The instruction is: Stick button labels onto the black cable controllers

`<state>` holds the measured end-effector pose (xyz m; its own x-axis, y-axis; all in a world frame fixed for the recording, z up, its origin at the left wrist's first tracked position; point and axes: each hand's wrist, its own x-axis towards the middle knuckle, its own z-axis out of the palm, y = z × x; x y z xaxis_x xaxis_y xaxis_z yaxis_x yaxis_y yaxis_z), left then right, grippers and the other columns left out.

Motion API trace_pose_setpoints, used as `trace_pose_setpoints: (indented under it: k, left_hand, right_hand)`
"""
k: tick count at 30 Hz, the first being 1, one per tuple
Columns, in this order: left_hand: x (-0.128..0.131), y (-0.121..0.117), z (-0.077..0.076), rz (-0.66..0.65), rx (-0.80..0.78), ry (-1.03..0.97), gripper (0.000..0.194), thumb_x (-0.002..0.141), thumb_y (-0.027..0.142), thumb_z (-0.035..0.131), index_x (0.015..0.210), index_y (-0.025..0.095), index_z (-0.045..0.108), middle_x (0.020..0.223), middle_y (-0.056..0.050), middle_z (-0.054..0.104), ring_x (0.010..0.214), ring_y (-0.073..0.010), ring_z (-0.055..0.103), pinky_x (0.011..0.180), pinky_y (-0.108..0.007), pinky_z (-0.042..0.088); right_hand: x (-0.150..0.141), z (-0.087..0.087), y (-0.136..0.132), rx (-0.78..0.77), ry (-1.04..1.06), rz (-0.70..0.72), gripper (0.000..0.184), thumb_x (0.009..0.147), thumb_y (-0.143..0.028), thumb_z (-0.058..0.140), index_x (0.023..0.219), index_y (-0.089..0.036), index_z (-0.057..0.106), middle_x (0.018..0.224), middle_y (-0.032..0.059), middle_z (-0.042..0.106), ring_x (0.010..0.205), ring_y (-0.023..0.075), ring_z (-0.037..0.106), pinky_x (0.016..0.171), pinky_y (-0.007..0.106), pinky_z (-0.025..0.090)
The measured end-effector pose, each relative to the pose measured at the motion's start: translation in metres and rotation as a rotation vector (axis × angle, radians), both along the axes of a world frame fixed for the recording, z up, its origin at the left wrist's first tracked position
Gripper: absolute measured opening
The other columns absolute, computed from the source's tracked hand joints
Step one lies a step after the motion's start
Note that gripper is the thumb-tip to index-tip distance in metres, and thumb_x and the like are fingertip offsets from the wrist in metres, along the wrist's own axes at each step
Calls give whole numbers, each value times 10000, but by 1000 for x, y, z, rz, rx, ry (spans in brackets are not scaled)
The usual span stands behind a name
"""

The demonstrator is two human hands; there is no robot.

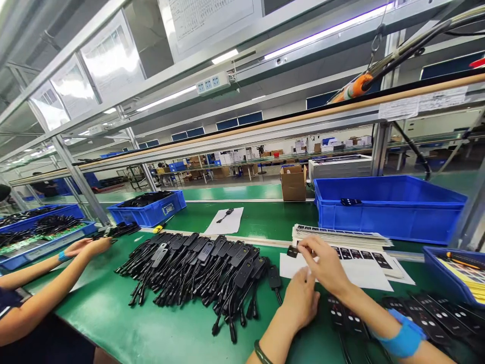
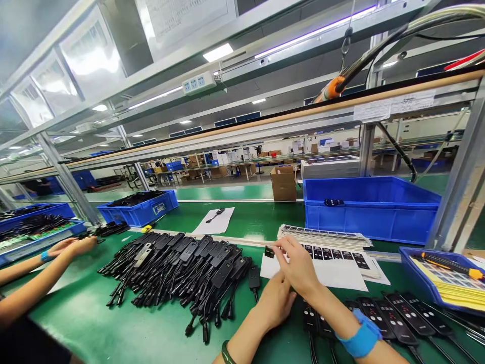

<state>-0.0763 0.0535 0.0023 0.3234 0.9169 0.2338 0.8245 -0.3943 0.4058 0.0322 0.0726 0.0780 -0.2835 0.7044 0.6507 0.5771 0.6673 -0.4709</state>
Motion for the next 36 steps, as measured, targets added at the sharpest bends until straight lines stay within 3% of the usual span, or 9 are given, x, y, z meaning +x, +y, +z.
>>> trace_pose_setpoints:
  k: [3,6,10,15,18,20,23,28,36]
  left_hand:
    - [-12,-3,16,323,4,85,411,797,111,376,1199,146,458,1110,-153,474,1077,-274,458,960,-489,456]
    - [-24,-6,28,596,0,130,416,783,186,522,1182,88,457,1050,-181,461,1029,-327,475,895,-509,468]
    - [-31,-10,31,712,-61,108,536,763,186,565,1264,91,402,1105,-198,446,954,-304,542,829,-412,508]
    - [-29,-18,39,613,-98,-83,577,753,122,489,1308,75,339,1085,-200,503,1042,-284,521,921,-383,455]
    - [-22,-24,45,450,-145,-288,400,755,219,523,1148,160,486,1023,-105,560,1000,-213,536,914,-311,451]
    - [-14,-29,45,332,-242,-449,275,769,342,517,999,193,515,909,-46,575,825,-150,572,743,-226,484]
    - [3,-34,41,211,-433,-684,415,760,573,452,951,205,430,770,3,530,528,-82,502,444,-154,373]
    - [27,-42,32,189,-686,-999,619,690,794,274,768,189,380,516,28,440,319,-44,281,311,-141,143]
    - [36,-54,32,-14,-894,-1263,507,741,529,571,1037,124,496,759,-61,582,532,-80,521,441,-113,375]
  right_hand:
    - [36,-2,-16,-57,177,-2,256,918,-373,416,837,-182,566,870,51,574,774,153,545,662,256,447]
    - [68,-21,-32,-189,256,-8,253,890,-424,470,841,-191,556,851,36,573,758,150,541,642,248,448]
    - [91,-55,-45,-288,326,-2,280,875,-460,489,836,-188,542,809,29,550,730,147,529,646,246,452]
    - [98,-74,-50,-456,469,47,318,859,-503,501,842,-185,510,728,8,507,614,124,502,573,232,456]
    - [98,-71,-55,-459,537,59,317,869,-502,493,831,-187,490,718,-3,494,579,107,493,562,224,444]
    - [98,-68,-58,-453,557,57,311,876,-494,489,831,-187,482,726,-6,494,564,97,495,552,221,433]
    - [99,-65,-61,-459,582,62,304,880,-486,491,840,-186,473,727,-9,490,547,90,498,537,219,426]
    - [102,-63,-66,-473,625,87,272,893,-456,492,843,-189,469,694,-25,454,522,75,468,520,202,422]
    - [104,-60,-64,-530,712,97,256,898,-435,499,840,-189,451,637,-43,442,482,64,453,482,188,379]
